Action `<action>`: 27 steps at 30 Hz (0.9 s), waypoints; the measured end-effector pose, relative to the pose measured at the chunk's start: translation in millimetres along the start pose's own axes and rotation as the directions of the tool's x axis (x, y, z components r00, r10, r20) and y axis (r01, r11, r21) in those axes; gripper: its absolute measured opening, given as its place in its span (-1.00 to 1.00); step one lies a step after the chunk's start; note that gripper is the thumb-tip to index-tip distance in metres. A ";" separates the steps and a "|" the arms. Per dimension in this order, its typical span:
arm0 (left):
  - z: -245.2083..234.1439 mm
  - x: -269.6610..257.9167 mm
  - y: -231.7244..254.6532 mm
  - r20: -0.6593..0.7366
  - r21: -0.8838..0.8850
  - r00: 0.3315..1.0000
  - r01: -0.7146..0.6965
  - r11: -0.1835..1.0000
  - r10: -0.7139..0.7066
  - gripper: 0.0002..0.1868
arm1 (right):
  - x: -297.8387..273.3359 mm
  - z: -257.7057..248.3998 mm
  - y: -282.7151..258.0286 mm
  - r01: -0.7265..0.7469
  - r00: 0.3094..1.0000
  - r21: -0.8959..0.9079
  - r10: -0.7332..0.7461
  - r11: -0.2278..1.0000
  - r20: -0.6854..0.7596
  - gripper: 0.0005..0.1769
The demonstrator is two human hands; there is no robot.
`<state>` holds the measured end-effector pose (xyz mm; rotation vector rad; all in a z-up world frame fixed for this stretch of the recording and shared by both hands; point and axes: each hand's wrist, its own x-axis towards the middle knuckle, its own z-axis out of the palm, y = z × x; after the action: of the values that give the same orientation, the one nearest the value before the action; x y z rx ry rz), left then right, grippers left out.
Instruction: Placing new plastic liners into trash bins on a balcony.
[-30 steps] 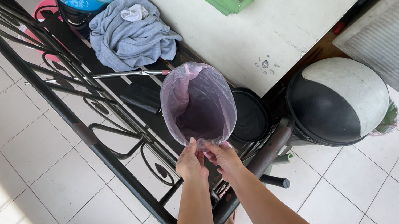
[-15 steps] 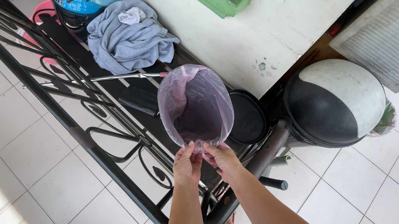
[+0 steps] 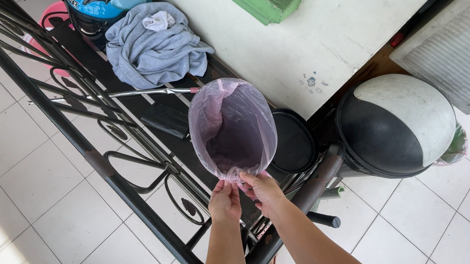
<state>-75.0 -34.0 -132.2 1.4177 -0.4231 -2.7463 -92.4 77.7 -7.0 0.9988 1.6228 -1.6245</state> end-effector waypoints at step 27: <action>52.7 -67.4 36.7 0.148 0.229 0.981 -0.156 0.961 0.124 -0.76 | -7.9 3.9 -10.2 0.000 1.000 -0.059 0.000 0.998 0.003 -0.52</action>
<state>-81.6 -47.7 -40.3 1.1948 -0.8534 -2.7562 -97.4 73.6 4.8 0.9657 1.6593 -1.5679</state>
